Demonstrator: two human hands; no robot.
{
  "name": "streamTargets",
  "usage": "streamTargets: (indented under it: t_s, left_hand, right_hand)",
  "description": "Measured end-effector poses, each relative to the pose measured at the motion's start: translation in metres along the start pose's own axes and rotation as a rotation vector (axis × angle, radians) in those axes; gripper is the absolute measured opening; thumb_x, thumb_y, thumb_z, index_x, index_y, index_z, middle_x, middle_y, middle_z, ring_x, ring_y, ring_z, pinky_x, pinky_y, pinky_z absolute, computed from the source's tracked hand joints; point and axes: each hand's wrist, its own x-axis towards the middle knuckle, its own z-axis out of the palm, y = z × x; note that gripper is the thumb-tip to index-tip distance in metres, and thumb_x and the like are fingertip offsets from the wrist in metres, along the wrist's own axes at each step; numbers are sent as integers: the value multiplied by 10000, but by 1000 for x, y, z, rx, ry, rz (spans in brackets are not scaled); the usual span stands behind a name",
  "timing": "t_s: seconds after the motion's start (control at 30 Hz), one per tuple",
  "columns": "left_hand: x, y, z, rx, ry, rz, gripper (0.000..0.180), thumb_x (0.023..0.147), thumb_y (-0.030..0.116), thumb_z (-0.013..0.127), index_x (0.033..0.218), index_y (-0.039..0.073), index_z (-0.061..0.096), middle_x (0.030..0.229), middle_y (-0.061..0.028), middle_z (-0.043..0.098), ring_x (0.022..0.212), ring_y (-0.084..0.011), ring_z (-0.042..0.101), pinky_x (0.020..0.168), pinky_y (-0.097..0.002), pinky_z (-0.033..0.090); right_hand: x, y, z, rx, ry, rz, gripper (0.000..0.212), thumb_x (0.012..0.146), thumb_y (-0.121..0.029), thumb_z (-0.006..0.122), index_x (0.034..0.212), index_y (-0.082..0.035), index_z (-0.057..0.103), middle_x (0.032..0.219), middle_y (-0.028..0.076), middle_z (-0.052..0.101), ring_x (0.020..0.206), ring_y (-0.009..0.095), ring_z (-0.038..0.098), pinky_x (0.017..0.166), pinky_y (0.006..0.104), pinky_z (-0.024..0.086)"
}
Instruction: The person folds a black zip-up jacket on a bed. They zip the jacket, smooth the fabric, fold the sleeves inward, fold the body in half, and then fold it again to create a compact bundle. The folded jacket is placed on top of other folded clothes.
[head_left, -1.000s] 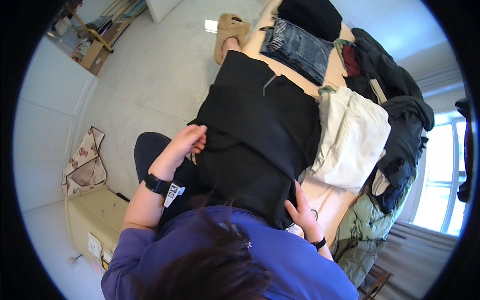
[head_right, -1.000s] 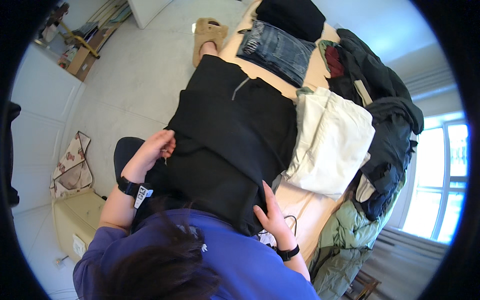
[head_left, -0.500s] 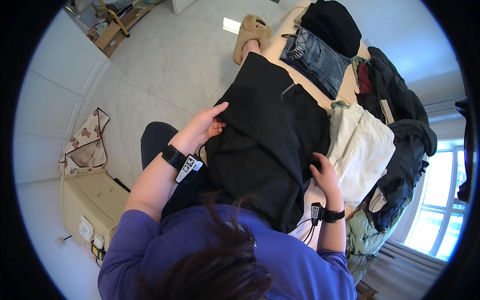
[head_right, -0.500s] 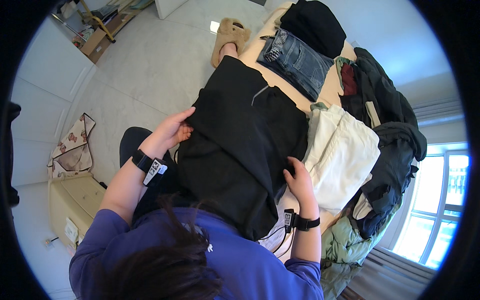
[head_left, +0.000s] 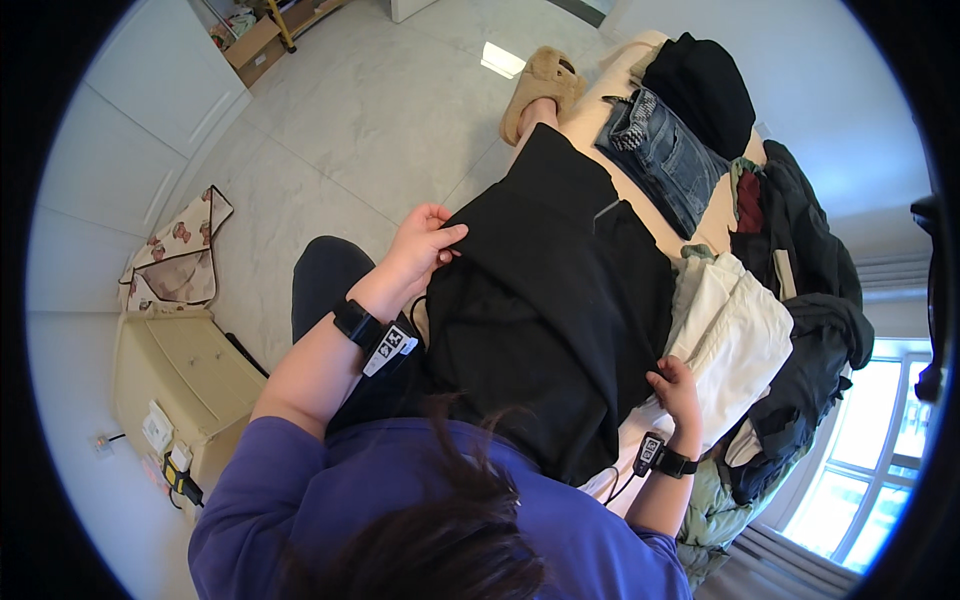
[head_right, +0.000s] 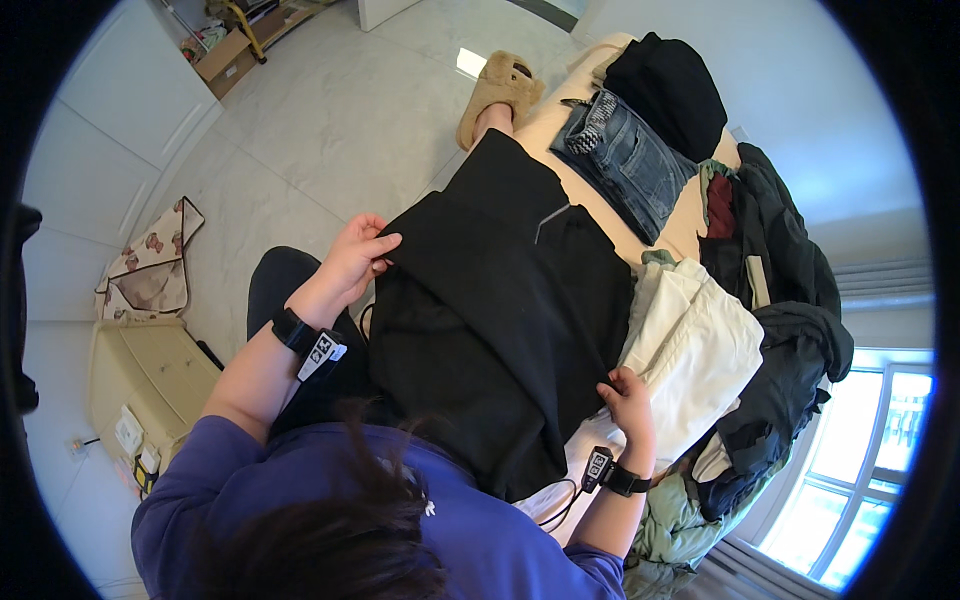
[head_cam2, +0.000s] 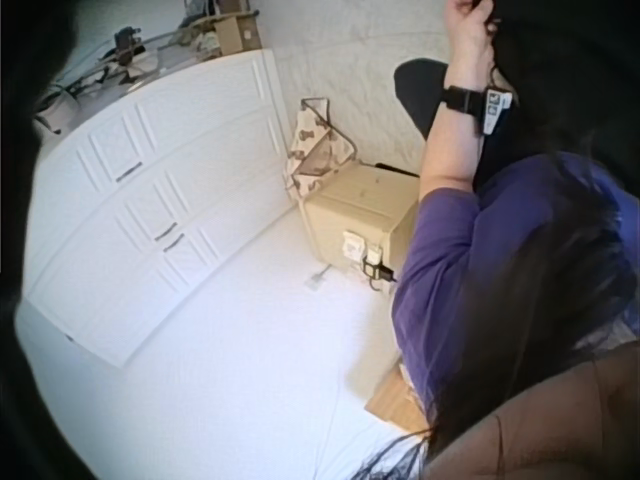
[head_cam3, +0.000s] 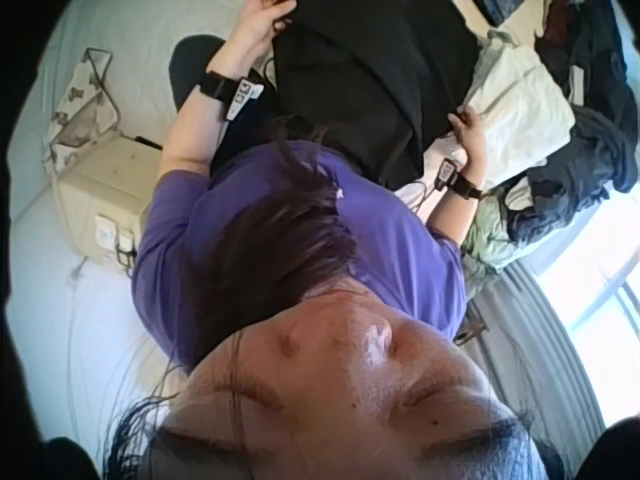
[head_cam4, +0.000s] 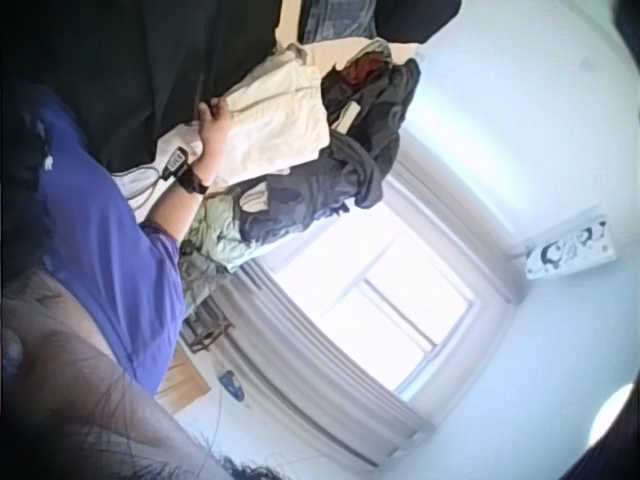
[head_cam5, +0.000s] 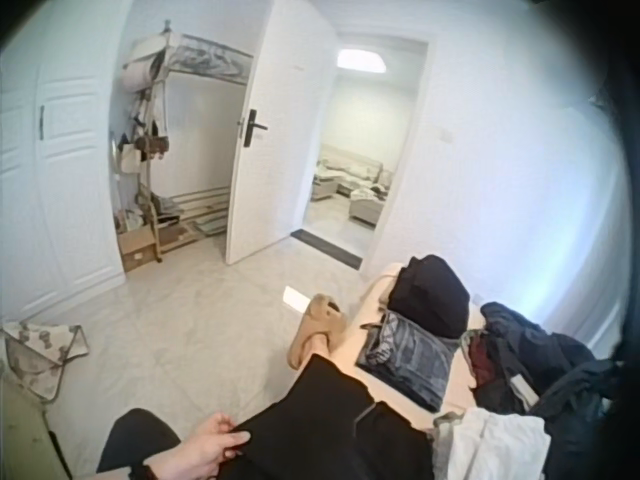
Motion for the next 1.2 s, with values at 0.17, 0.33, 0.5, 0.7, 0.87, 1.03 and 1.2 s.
streamTargets:
  t_s: [0.17,0.33,0.5,0.7,0.87,1.03,1.2]
  left_hand:
    - [8,5,9,142,-107,-42,395,861,127,702,1158,75,448,976,-71,631,727,-118,568,586,-219,427]
    - [49,6,23,187,-184,-68,505,874,174,700,1300,139,431,1121,-115,585,994,-180,584,824,-316,496]
    - [74,-5,23,298,-260,42,503,863,143,701,1293,102,444,1088,-103,585,986,-171,571,871,-319,469]
    - [72,-30,-21,473,-110,-26,499,877,364,675,1257,108,476,1102,-39,588,1016,-150,539,876,-343,447]
    - [63,-36,-88,331,56,-407,300,910,386,605,1020,111,555,965,-35,593,890,-189,608,755,-372,508]
    - [33,-72,-91,482,-94,-776,640,950,585,400,984,-14,625,937,-171,654,830,-335,679,712,-462,554]
    - [8,-102,-69,-71,-494,-979,934,879,767,312,1423,9,347,1340,-274,487,1134,-418,558,957,-473,460]
  right_hand:
    - [-2,11,-10,-101,28,77,385,908,-256,665,632,-24,530,524,-18,445,449,92,438,429,276,356]
    - [-2,5,0,-327,54,-17,309,836,-253,732,804,14,580,657,84,552,594,182,533,556,337,436]
    - [-35,-30,41,-587,504,-440,594,781,-160,723,1296,1,478,1308,228,467,1231,407,430,1057,457,342]
    - [-82,-51,113,-12,-80,-515,810,872,-227,602,1504,6,151,1557,235,167,1433,377,203,1167,432,158]
    - [-72,-81,89,-282,-51,-611,722,837,-203,644,1461,-35,323,1547,245,198,1431,415,201,1149,469,199]
    - [-49,-162,84,-547,-35,-762,691,767,-145,698,1403,-61,439,1514,230,295,1417,451,211,1143,542,179]
    - [-17,-210,113,-766,-72,-788,677,775,-212,706,1403,-145,463,1529,186,279,1409,469,195,1120,601,177]
